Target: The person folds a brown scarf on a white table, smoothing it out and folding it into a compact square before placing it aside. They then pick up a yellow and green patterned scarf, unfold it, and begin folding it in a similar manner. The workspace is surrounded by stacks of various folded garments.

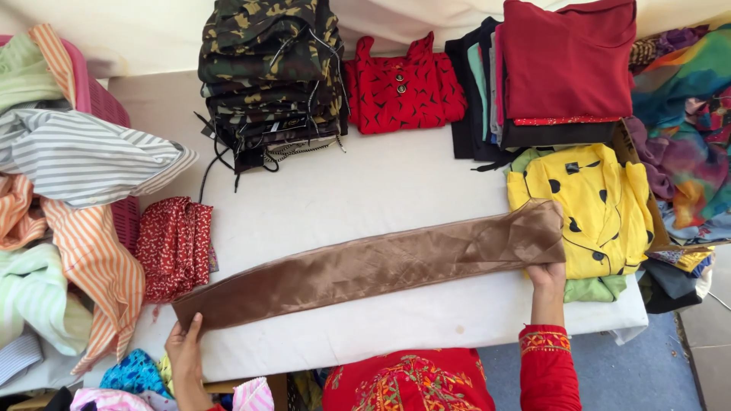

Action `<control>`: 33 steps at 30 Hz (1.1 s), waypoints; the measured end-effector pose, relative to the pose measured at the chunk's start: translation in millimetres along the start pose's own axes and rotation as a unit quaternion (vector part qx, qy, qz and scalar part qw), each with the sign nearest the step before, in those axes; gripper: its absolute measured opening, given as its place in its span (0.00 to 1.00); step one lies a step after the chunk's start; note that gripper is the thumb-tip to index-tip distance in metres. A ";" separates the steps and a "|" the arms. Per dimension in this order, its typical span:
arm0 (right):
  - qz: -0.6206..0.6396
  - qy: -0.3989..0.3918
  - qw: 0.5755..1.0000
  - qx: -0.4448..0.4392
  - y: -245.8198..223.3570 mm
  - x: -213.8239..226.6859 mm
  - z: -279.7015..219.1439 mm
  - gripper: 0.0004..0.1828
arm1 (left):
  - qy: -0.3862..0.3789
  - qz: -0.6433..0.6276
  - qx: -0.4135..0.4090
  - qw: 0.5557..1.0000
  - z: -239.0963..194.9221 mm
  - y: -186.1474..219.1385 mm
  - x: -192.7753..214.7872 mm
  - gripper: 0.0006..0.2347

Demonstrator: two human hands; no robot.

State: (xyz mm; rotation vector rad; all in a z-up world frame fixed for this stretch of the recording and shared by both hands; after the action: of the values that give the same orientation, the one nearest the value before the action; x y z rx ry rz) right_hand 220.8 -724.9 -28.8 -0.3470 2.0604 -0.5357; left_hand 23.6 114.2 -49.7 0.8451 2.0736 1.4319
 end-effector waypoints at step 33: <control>-0.011 0.001 0.998 0.070 12.4 39.2 39.1 0.19 | 0.142 0.125 -0.173 0.967 19.5 -8.3 -11.1 0.12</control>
State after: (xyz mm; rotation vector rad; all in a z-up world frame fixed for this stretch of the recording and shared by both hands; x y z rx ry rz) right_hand 233.9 -740.9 -81.7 -0.2880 2.0106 -0.6900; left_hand 43.0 116.6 -63.6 0.8148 1.8701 2.0843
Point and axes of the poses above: each hand's wrist, its own z-axis towards the middle knuckle, its own x-axis out of the back of the hand, y = z × x, the point moved 3 cm from there along z, towards the middle knuckle, and after that the axes turned 1 degree about -z, right-handed, at the moved point
